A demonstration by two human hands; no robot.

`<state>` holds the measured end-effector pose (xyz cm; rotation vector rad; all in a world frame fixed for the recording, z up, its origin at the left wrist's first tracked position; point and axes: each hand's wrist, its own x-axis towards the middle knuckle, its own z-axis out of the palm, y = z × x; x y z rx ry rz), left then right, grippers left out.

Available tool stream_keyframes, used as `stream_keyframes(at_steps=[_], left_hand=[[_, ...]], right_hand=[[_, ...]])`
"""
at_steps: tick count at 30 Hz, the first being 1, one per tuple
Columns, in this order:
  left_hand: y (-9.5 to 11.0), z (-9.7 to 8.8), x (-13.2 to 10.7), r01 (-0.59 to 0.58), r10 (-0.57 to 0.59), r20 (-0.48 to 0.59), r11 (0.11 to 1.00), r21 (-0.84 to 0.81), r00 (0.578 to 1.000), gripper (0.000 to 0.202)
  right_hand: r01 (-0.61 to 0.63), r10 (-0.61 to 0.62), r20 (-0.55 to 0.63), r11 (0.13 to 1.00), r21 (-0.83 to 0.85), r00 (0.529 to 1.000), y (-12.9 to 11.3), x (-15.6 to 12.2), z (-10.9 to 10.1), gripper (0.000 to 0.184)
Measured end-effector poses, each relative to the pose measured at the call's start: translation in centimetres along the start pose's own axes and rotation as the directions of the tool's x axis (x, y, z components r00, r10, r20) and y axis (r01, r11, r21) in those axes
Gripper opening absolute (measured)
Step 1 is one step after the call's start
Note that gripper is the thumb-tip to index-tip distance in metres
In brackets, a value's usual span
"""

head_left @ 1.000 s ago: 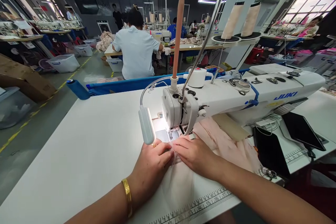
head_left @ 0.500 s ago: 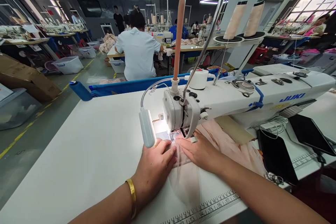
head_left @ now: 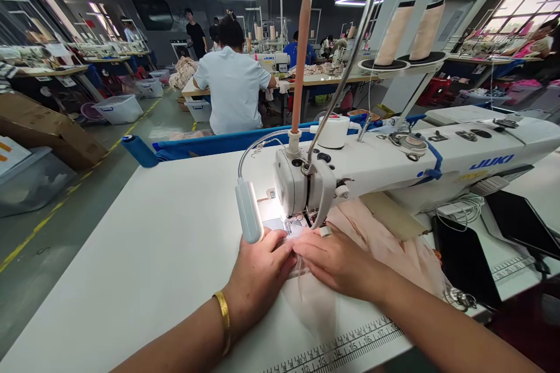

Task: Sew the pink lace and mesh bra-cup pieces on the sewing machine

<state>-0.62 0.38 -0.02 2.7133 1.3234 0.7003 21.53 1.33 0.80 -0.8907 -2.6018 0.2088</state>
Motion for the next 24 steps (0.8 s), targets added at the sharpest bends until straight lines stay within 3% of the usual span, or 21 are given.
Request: stream_keyframes(at_steps=[1,4,7,9,13,17,21,24], left_hand=[[-0.1,0.0,0.0,0.002,-0.002,0.002,1.0,-0.014,1.0,0.018],[-0.4,0.0,-0.1,0.002,-0.001,0.01,0.997,-0.075,1.0,0.019],[-0.8,-0.2,-0.1,-0.005,0.008,0.023,0.99,-0.138,1.0,0.028],[-1.1,-0.4,0.0,-0.007,0.015,0.044,0.984,-0.177,0.999,0.038],[-1.4,-0.9,0.8,-0.001,0.025,0.099,0.972,-0.237,0.995,0.036],[-1.5,-0.8,1.8,0.028,-0.001,0.102,0.965,-0.261,0.995,0.008],[-1.7,0.0,2.1,0.013,0.003,0.057,0.963,-0.269,0.998,0.017],[-1.8,0.4,1.7,-0.057,0.057,-0.003,0.97,-0.235,0.998,0.021]], right_hand=[[0.01,-0.012,0.05,0.999,0.036,0.999,-0.2,-0.2,-0.4,0.015],[-0.012,0.002,0.14,0.997,0.071,0.99,-0.7,-0.5,-1.0,0.042],[-0.017,0.004,0.138,0.996,0.086,0.99,-0.5,-0.6,-0.9,0.011],[-0.027,0.012,0.082,0.983,0.183,0.997,-0.1,-0.5,-0.7,0.015],[-0.192,0.234,-0.065,0.901,0.389,0.97,0.8,-0.3,-0.4,0.028],[-0.334,0.401,-0.001,0.764,0.551,0.916,1.3,-0.1,-0.5,0.035],[-0.328,0.376,0.061,0.705,0.628,0.925,1.1,0.3,-0.8,0.045],[-0.302,0.32,0.073,0.76,0.576,0.945,0.6,0.4,-1.0,0.054]])
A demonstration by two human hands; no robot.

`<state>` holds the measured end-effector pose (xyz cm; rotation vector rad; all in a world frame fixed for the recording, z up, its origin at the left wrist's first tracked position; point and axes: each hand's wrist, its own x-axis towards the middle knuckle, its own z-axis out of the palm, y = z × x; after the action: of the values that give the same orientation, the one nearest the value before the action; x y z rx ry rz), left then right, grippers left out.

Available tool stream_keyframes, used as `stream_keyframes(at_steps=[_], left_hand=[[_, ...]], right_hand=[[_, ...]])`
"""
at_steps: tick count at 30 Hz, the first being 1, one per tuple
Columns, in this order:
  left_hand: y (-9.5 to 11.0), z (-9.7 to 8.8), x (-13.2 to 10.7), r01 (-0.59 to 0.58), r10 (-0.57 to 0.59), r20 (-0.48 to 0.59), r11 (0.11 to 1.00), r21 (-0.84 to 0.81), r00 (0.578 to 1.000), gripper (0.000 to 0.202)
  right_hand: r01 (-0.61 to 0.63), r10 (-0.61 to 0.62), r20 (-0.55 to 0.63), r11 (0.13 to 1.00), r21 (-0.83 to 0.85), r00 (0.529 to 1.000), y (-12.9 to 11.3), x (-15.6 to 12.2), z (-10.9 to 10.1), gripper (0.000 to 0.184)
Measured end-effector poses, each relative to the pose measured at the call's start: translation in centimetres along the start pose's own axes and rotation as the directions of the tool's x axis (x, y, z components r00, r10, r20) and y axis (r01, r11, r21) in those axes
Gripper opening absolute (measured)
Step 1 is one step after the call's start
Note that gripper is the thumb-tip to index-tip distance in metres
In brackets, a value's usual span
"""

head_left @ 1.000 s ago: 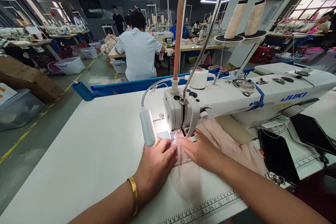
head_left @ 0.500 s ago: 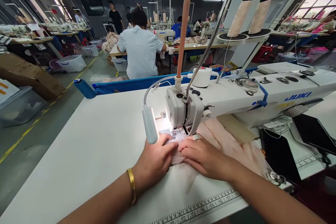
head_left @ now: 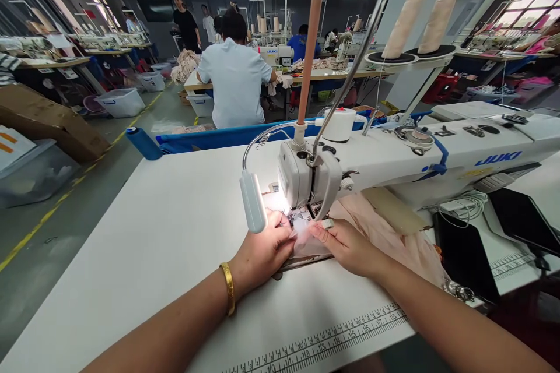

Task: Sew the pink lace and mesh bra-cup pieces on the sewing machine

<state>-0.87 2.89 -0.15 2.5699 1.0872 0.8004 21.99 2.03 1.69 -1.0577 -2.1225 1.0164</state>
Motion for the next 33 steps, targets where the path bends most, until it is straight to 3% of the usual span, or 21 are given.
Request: stream_keyframes(at_steps=[4,6,14,28,33], left_hand=[[0.3,-0.4,-1.2,-0.137,0.137,-0.003,0.99,0.04,0.991,0.022],[0.7,-0.8,-1.8,-0.162,0.162,0.016,0.986,0.037,0.987,0.023],[1.7,-1.6,-2.2,-0.152,0.148,0.063,0.986,0.067,0.987,0.022],[-0.3,-1.3,-0.9,-0.192,0.2,-0.011,0.953,0.235,0.98,0.024],[-0.1,-1.4,-0.9,-0.239,0.244,-0.003,0.95,0.203,0.97,0.024]], right_hand=[[0.196,-0.155,0.176,0.949,-0.245,0.972,-0.7,-1.0,0.1,0.054],[0.243,-0.178,0.223,0.917,-0.316,0.959,-1.1,-1.7,0.1,0.051],[0.244,-0.163,0.226,0.884,-0.399,0.96,-1.3,-2.1,-0.3,0.038],[0.234,-0.149,0.193,0.791,-0.565,0.97,0.0,-1.3,0.3,0.031],[0.236,-0.158,0.185,0.792,-0.564,0.97,0.1,-1.3,0.4,0.028]])
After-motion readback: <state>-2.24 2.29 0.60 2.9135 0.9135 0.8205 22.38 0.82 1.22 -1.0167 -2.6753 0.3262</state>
